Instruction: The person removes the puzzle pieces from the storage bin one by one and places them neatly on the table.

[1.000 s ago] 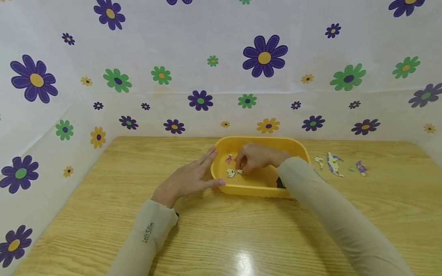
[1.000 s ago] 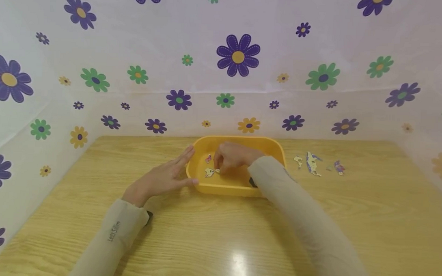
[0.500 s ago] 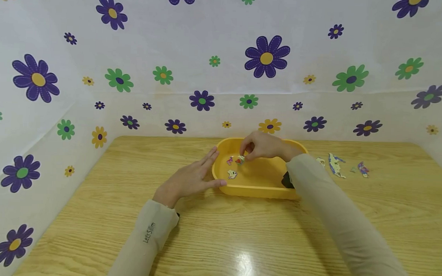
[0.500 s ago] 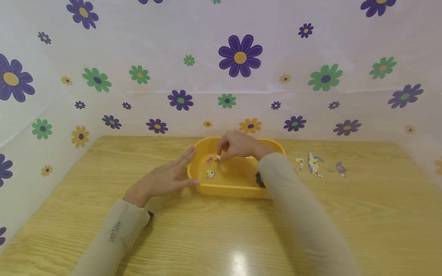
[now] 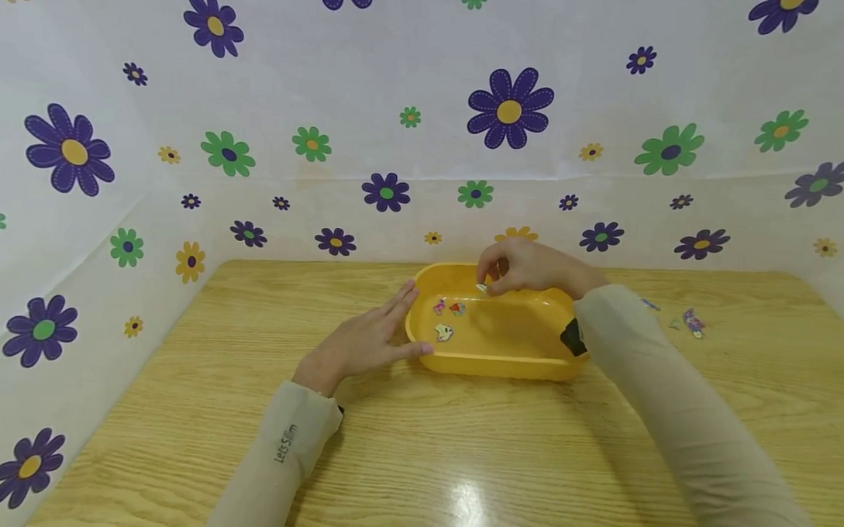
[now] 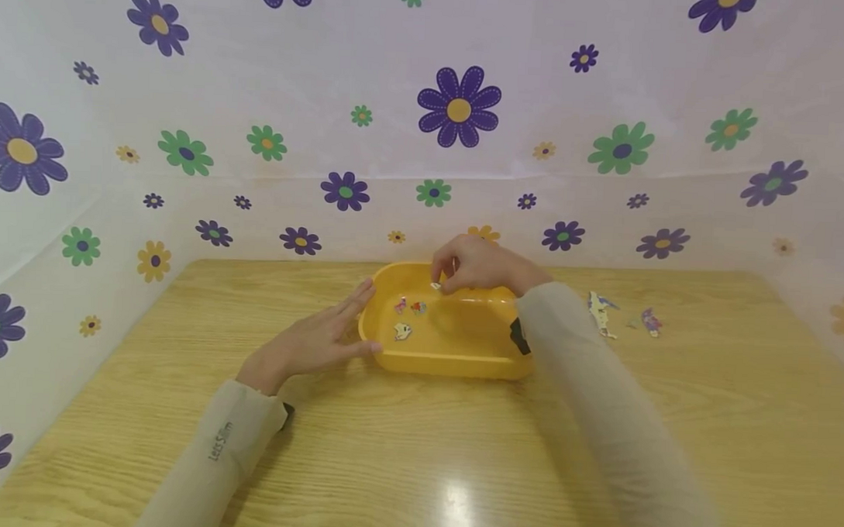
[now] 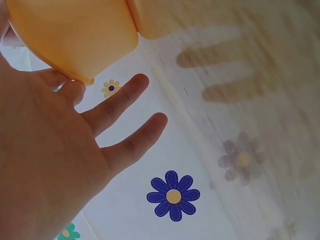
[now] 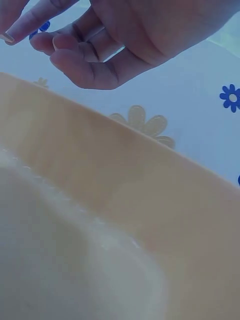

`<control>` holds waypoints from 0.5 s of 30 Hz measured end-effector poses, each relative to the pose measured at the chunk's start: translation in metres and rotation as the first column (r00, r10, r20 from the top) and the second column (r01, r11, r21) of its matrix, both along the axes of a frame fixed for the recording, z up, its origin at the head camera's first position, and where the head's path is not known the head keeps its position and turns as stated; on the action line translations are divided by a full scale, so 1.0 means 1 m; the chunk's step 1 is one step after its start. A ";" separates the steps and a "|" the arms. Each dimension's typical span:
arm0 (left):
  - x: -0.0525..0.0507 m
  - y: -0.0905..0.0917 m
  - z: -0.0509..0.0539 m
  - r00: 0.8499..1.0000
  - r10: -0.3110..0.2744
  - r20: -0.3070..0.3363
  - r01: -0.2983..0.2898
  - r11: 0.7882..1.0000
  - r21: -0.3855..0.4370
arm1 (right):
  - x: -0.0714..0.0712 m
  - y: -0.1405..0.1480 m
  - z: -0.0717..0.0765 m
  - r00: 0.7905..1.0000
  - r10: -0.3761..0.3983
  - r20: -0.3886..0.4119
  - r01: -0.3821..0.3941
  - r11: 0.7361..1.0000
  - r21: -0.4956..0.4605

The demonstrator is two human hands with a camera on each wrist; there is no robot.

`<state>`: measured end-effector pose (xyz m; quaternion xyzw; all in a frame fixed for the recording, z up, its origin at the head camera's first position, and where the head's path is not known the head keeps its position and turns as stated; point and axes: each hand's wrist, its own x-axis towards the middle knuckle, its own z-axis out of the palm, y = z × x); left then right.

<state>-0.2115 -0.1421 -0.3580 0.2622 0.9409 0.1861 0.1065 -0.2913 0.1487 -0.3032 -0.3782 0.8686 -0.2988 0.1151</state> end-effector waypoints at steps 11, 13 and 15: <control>0.002 0.000 0.001 1.000 -0.009 -0.019 0.008 1.000 -0.002 | 0.004 0.013 0.009 0.999 -0.034 0.005 0.034 0.999 0.039; 0.002 0.000 0.001 1.000 -0.011 -0.022 0.011 1.000 -0.002 | 0.004 0.015 0.011 0.999 -0.043 0.007 0.043 0.998 0.049; 0.002 0.000 0.001 1.000 -0.010 -0.020 0.010 1.000 -0.002 | 0.005 0.017 0.013 0.998 -0.055 0.016 0.054 0.997 0.057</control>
